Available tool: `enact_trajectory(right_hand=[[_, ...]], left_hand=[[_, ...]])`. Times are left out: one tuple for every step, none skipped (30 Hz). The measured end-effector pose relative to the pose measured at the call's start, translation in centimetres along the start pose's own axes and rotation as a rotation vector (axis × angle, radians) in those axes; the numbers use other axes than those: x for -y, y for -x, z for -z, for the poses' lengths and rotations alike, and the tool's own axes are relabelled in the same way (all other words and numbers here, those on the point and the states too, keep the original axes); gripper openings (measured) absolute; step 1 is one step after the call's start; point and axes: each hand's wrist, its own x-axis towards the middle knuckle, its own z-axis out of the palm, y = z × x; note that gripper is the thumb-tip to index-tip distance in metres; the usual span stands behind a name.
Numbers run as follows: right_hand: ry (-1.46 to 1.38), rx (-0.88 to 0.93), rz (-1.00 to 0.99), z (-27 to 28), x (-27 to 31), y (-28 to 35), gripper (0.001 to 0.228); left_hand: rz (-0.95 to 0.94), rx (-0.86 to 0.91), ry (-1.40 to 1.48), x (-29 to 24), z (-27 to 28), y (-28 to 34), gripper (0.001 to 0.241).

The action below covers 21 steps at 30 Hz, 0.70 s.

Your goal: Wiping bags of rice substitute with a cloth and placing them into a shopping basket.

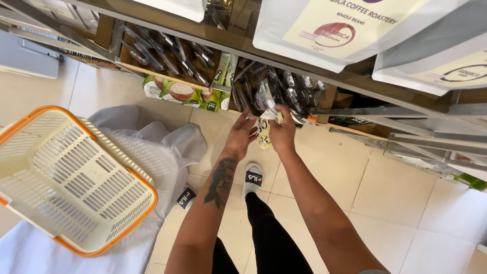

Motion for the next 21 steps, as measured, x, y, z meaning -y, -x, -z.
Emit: enact_trajectory(right_hand=[[0.001, 0.002, -0.002, -0.4, -0.6, -0.4, 0.038], [0.039, 0.01, 0.081, -0.7, -1.2, -0.8, 0.04], [0.077, 0.019, 0.164, -1.1, -1.9, -1.2, 0.042], [0.079, 0.021, 0.161, -1.3, -1.8, -1.5, 0.042], [0.206, -0.004, 0.254, -1.5, -1.8, -1.7, 0.044], [0.333, -0.027, 0.347, -1.8, -1.7, -1.9, 0.046], [0.335, -0.024, 0.346, -1.8, -0.4, -1.6, 0.046], [0.37, -0.039, 0.366, -1.8, 0.9, -1.2, 0.053], [0.406, -0.053, 0.386, -1.8, 2.3, -0.7, 0.06], [0.407, -0.054, 0.388, -1.3, 3.4, -0.1, 0.06], [0.375, -0.039, 0.389, -0.9, 4.5, 0.5, 0.063], [0.345, -0.022, 0.391, -0.4, 5.7, 1.1, 0.067], [0.347, -0.022, 0.393, 0.4, 5.1, 1.7, 0.067], [0.306, 0.024, 0.33, 1.1, 4.5, 2.4, 0.057], [0.265, 0.071, 0.266, 1.9, 3.9, 3.2, 0.048], [0.265, 0.071, 0.27, 2.6, 3.0, 3.7, 0.048], [0.213, 0.112, 0.165, 3.4, 2.0, 4.3, 0.044], [0.161, 0.153, 0.055, 4.2, 1.0, 5.1, 0.041], [0.16, 0.152, 0.054, 4.6, 0.3, 5.0, 0.041], [-0.06, 0.079, -0.192, 4.9, -0.4, 5.0, 0.033], [-0.282, 0.003, -0.436, 5.3, -1.2, 4.9, 0.027]], left_hand=[[0.001, -0.002, 0.002, -0.1, -0.1, -0.2, 0.069], [0.006, 0.012, 0.008, -0.1, -0.1, -0.4, 0.07], [0.011, 0.027, 0.015, -0.1, -0.2, -0.6, 0.071], [0.014, 0.025, 0.017, -0.6, -0.6, -0.4, 0.071], [0.031, 0.017, -0.016, -1.1, -1.0, -0.2, 0.072], [0.047, 0.008, -0.047, -1.6, -1.4, 0.0, 0.072], [0.048, 0.006, -0.044, -1.7, -1.6, 0.1, 0.072], [0.073, 0.012, -0.038, -1.8, -1.8, 0.3, 0.072], [0.097, 0.018, -0.032, -1.8, -2.1, 0.5, 0.073], [0.096, 0.02, -0.031, -1.8, -2.2, 0.4, 0.073], [0.094, 0.036, -0.013, -1.8, -2.3, 0.3, 0.073], [0.092, 0.051, 0.006, -1.8, -2.5, 0.3, 0.073], [0.091, 0.053, 0.008, -1.4, -2.4, 0.2, 0.073], [0.076, 0.067, -0.035, -1.0, -2.4, 0.2, 0.074], [0.062, 0.08, -0.078, -0.5, -2.3, 0.2, 0.074], [0.058, 0.082, -0.078, -0.2, -2.2, 0.2, 0.074], [0.045, 0.087, -0.122, 0.1, -2.2, 0.1, 0.072], [0.037, 0.091, -0.167, 0.7, -2.1, 0.3, 0.07], [0.038, 0.091, -0.168, 0.8, -2.1, 0.5, 0.07], [0.039, 0.063, -0.163, 1.0, -2.0, 0.7, 0.068], [0.04, 0.035, -0.158, 1.2, -2.0, 0.8, 0.066]])
